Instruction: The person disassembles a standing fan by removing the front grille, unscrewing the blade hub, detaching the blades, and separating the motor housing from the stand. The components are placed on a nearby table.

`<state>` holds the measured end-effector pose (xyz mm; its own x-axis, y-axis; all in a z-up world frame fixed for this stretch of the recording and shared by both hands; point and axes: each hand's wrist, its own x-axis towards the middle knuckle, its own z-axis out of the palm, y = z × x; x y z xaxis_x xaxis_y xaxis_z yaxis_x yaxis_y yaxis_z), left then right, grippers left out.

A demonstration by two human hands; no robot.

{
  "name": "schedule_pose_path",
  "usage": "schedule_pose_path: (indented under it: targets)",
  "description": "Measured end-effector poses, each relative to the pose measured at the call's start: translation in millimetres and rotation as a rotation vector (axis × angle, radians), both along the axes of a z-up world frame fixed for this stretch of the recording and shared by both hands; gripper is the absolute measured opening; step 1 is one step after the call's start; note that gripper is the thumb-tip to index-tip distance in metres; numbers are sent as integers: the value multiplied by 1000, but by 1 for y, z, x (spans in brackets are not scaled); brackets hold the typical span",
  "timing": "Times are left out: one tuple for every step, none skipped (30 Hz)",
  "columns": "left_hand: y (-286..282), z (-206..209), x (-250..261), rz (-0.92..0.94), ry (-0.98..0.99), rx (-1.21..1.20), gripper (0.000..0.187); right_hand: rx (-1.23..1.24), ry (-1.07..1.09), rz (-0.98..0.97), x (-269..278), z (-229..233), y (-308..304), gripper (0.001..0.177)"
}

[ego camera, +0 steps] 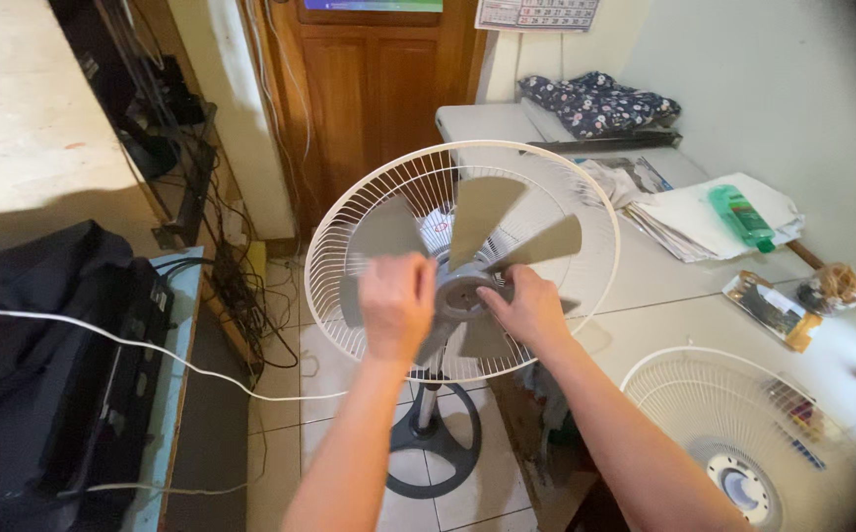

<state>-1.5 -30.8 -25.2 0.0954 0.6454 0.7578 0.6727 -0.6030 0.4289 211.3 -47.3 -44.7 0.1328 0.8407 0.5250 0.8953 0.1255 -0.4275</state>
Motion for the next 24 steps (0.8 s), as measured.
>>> schedule_pose_path:
  targets:
    - [-11,-12,7,38,48,-108,24,-139,84,-37,3,0,3,56]
    - [-20,-24,20,10,38,-195,23,-135,120,-34,3,-3,4,55]
    - [-26,-37,33,-18,27,-283,27,-133,156,-32,2,-8,3,54]
    - [-26,-49,40,10,38,-266,26,-131,191,-29,4,-14,3,52]
    - [-21,-59,48,37,44,-245,25,-55,169,12,5,-18,3,49]
    - [-14,-67,53,65,51,-224,25,22,148,53,4,-24,4,47]
    - [-7,-74,56,92,77,-218,23,97,131,97,3,-30,6,44]
    - [1,-79,59,119,104,-213,22,113,109,94,5,-33,9,44]
    - [5,-84,61,146,133,-210,21,126,89,90,5,-38,10,44]
    - [8,-88,62,177,213,-201,18,140,69,86,4,-43,11,43]
    - [11,-89,65,203,292,-190,14,121,23,101,4,-46,13,42]
    - [13,-89,68,229,372,-180,11,103,-23,116,3,-49,14,41]
    - [15,-89,70,240,403,-159,11,88,-70,131,3,-50,18,41]
    - [16,-88,73,251,435,-139,11,109,-82,141,4,-51,21,40]
    - [16,-90,74,265,467,-125,11,125,-93,155,4,-54,22,39]
    - [18,-90,73,252,493,-98,11,141,-103,170,4,-57,24,38]
    - [22,-90,71,239,519,-72,10,137,-104,168,4,-58,25,38]
    - [25,-91,69,226,546,-45,10,132,-106,166,3,-59,26,39]
    - [28,-93,66,205,520,-47,11,130,-109,161,4,-59,29,39]
    - [31,-96,63,185,494,-48,12,166,-129,172,3,-59,30,38]
    - [34,-98,63,160,468,-47,12,201,-149,180,2,-60,30,37]
    - [36,-101,63,169,445,-47,12,237,-170,188,3,-60,31,37]
    - [36,-104,62,177,423,-50,11,215,-174,193,4,-60,32,37]
    - [36,-107,61,184,400,-52,10,192,-178,199,5,-59,33,37]
